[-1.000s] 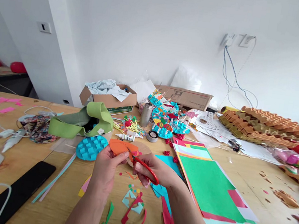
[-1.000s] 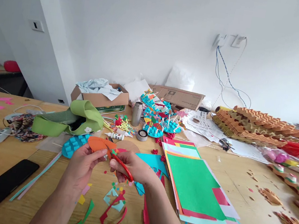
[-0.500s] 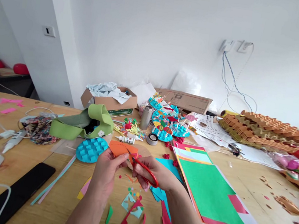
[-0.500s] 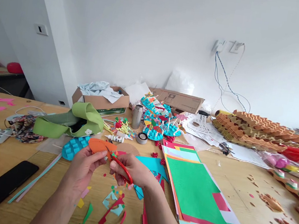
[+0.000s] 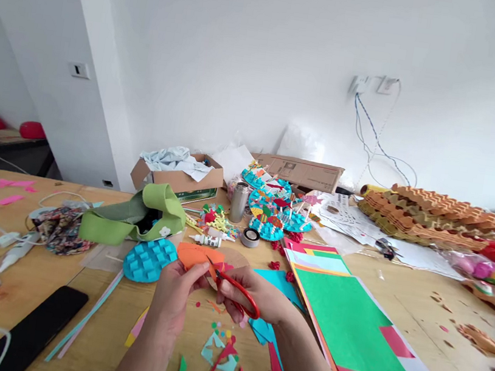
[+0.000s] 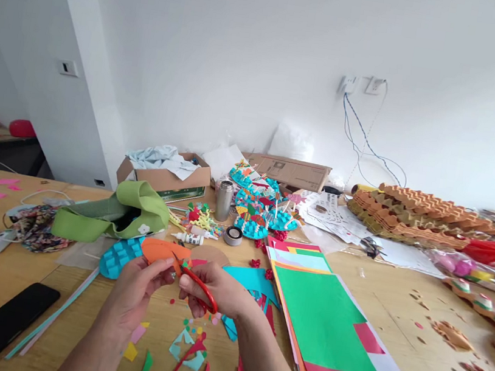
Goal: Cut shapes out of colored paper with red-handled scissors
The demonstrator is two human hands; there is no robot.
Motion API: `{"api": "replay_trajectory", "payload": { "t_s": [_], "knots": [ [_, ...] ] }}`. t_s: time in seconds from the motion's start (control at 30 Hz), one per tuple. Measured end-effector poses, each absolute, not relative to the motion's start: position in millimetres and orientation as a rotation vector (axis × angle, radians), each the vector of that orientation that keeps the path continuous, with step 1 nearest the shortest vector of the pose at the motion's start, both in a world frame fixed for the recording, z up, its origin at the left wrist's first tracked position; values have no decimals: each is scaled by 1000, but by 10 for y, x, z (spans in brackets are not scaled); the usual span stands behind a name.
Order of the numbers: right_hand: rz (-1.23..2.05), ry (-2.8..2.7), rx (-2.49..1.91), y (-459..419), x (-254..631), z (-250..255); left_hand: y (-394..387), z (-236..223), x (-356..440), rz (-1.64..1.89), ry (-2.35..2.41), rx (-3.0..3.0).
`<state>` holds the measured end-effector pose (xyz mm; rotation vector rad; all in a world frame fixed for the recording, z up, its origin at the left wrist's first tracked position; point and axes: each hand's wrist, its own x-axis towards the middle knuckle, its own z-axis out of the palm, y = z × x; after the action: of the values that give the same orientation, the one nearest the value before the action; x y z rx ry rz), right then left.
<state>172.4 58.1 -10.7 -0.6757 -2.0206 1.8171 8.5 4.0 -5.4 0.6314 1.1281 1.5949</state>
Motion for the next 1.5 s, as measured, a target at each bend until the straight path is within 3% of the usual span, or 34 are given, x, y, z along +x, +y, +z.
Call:
{"api": "replay_trajectory", "payload": {
  "t_s": [1.5],
  "knots": [
    [1797, -2021, -722, 583, 1707, -94, 65, -37, 122, 1605, 1164, 587]
  ]
}}
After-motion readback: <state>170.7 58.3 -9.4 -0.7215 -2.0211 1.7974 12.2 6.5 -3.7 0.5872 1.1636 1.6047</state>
